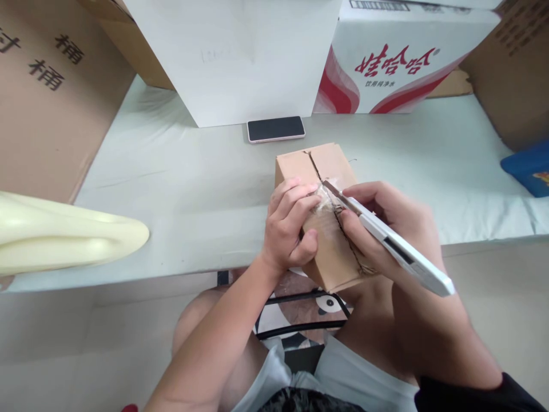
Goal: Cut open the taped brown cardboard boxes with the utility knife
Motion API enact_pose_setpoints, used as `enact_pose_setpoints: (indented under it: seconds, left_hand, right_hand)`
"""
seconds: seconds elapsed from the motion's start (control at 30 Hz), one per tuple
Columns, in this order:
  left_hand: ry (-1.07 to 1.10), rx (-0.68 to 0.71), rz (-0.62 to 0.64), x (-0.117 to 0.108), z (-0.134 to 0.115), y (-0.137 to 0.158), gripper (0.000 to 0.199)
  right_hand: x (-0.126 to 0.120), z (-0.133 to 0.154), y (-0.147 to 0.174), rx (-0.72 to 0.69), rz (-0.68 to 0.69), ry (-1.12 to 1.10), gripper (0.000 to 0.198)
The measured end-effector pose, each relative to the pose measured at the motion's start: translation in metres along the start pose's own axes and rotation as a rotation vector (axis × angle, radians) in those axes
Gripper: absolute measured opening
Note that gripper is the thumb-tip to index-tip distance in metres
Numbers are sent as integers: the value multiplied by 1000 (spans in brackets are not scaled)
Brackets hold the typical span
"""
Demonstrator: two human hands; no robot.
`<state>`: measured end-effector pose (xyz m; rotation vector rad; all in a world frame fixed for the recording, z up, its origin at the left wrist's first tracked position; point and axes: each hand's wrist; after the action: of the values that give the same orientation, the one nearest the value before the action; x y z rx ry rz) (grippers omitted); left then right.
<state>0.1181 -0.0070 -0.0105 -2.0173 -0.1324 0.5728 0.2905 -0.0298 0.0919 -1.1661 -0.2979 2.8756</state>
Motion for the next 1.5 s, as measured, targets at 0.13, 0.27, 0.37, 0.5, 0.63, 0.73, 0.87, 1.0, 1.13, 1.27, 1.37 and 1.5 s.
enact_pose_setpoints:
  seconds: [0.13, 0.27, 0.37, 0.5, 0.63, 0.73, 0.87, 1.0, 1.13, 1.27, 1.37, 1.5]
  left_hand:
    - [-15, 7, -3, 0, 0, -1, 41]
    - [-27, 6, 9, -1, 0, -1, 42]
    - [-39, -3, 27, -1, 0, 0, 42]
    - [-12, -15, 15, -1, 0, 2, 43]
    - [-11, -16, 1, 0, -1, 1, 42]
    - [-28, -14, 7, 0, -1, 0, 42]
    - [-7, -21, 7, 0, 0, 1, 42]
    - [-25, -12, 18, 1, 0, 0, 42]
    - [-16, -8, 3, 1, -1, -1, 42]
    - [0, -7, -9, 1, -1, 0, 41]
    - [7, -18, -15, 1, -1, 0, 41]
    - [-19, -7, 1, 1, -1, 0, 43]
  right_hand:
    - [-1, 0, -1, 14, 5, 11, 11]
    - [0, 0, -2, 3, 15, 21, 11]
    - [1, 0, -3, -12, 21, 33, 13]
    - [1, -1, -4, -1, 30, 53, 14]
    - [0, 0, -4, 5, 37, 39, 14]
    - [-1, 2, -3, 17, 36, 17, 10]
    - [-3, 3, -3, 29, 33, -2, 8]
    - [-2, 1, -5, 21, 49, 4, 11]
    - [-2, -1, -6, 20, 75, 6, 13]
    - [-3, -1, -5, 44, 86, 13, 10]
    - [-3, -1, -3, 35, 77, 5, 10]
    - [-3, -6, -1, 4, 88, -26, 9]
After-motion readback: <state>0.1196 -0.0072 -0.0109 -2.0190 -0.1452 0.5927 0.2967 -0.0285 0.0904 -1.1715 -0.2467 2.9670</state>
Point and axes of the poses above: each hand's wrist, its own y-axis away from the middle knuckle, its own x-axis out of the palm, z = x × y, and after that the axes turned 7 degrees about x, right-handed
